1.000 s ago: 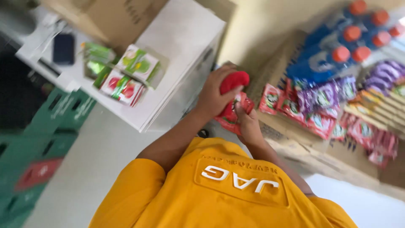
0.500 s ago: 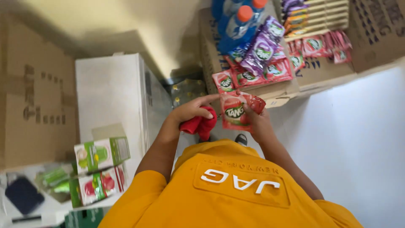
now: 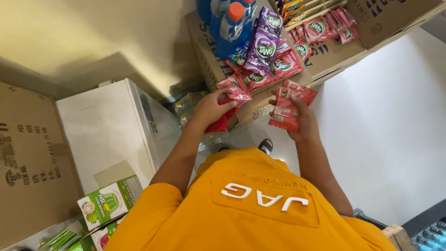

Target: Wiping juice powder packets with a red cloth and organizing them into rows on top of cardboard boxes.

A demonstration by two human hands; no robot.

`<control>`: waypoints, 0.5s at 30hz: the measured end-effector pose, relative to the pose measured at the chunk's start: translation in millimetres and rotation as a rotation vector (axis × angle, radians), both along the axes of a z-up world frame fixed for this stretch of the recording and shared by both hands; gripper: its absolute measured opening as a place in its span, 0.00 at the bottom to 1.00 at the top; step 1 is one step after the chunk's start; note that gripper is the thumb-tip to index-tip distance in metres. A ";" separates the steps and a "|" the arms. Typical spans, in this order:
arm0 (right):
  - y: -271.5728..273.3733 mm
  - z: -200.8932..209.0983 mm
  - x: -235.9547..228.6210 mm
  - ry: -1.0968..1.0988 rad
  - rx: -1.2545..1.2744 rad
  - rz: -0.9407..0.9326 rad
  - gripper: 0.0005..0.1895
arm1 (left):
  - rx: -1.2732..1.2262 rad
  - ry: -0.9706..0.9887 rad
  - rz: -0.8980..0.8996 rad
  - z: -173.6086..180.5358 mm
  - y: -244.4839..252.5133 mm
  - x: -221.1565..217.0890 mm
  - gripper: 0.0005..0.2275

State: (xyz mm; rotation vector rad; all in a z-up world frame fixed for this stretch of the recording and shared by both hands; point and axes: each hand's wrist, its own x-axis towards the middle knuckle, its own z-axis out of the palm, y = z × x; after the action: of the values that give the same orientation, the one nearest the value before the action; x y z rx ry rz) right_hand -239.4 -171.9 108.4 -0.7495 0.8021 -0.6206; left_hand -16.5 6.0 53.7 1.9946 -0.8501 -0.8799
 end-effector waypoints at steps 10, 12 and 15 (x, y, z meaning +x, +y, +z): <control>-0.4 -27.5 11.3 -0.304 0.510 0.099 0.33 | 0.209 -0.323 -0.190 -3.1 -20.7 -6.9 0.32; -10.5 -61.2 13.5 -0.256 0.488 0.055 0.29 | 0.224 -0.300 -0.192 26.2 -14.4 -6.2 0.31; -33.6 -122.3 16.8 -0.199 0.425 0.033 0.23 | 0.124 -0.303 -0.039 55.8 -14.3 -10.9 0.22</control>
State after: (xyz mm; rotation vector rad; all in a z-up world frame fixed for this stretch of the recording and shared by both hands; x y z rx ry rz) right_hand -222.6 -205.6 -13.9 -0.3063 0.7040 -0.4645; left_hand -27.5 -8.3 109.5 2.2645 -1.0263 -0.6740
